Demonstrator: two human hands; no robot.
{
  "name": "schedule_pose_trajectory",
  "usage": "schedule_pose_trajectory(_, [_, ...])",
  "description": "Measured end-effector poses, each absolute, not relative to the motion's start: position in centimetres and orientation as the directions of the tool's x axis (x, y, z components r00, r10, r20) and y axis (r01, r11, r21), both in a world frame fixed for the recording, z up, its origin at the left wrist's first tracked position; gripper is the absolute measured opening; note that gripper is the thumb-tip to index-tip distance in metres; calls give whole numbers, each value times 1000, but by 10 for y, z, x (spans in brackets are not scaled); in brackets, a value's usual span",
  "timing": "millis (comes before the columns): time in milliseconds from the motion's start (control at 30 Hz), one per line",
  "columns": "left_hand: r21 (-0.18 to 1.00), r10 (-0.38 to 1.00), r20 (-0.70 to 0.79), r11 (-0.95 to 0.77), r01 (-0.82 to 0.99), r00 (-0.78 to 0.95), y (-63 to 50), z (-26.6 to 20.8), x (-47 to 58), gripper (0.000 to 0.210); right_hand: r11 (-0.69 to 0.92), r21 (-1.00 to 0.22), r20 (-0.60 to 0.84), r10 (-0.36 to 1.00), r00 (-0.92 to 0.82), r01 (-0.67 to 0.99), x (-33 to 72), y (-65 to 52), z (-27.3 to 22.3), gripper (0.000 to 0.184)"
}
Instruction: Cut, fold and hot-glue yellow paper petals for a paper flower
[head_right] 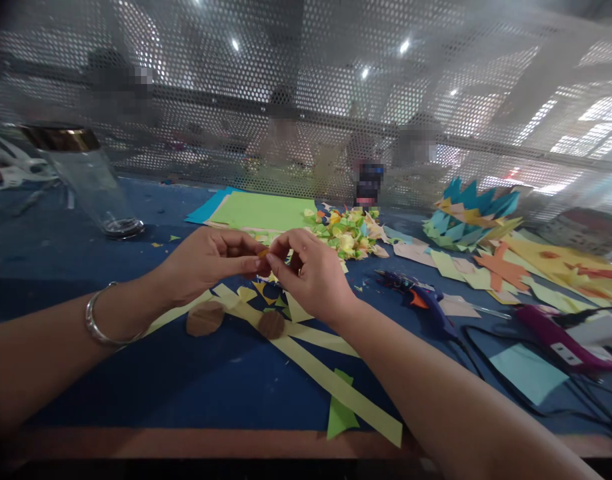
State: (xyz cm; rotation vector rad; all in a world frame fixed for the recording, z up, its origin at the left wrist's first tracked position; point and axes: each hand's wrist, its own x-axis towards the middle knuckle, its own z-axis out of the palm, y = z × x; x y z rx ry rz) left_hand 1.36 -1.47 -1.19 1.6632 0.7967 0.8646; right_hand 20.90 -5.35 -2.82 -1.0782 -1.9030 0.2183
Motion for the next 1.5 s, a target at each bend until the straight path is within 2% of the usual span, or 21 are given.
schedule_pose_trajectory(167, [936, 814, 227, -333, 110, 536, -13, -13, 11, 22, 590, -562, 610, 769, -191, 579, 209, -53, -30, 7])
schedule_pose_trajectory(367, [920, 809, 256, -371, 123, 529, -15, -12, 12, 19, 565, -591, 590, 789, -169, 575, 209, -52, -30, 12])
schedule_pose_trajectory(533, [909, 812, 261, -389, 151, 522, -15, -13, 12, 21, 577, -576, 599, 780, -181, 579, 209, -52, -29, 7])
schedule_pose_trajectory(1000, [900, 777, 215, -393, 189, 591, -11, -15, 12, 15, 552, -657, 527, 824, -211, 514, 209, -53, -29, 7])
schedule_pose_trajectory(1167, [904, 771, 194, -380, 194, 607, -9, -14, 10, 18, 534, -707, 492, 842, -220, 464, 210, -53, -29, 10])
schedule_pose_trajectory(1500, [876, 730, 248, -449, 174, 637, -4, -15, 5, 19, 494, -814, 433, 866, -248, 305, 211, -52, -27, 14])
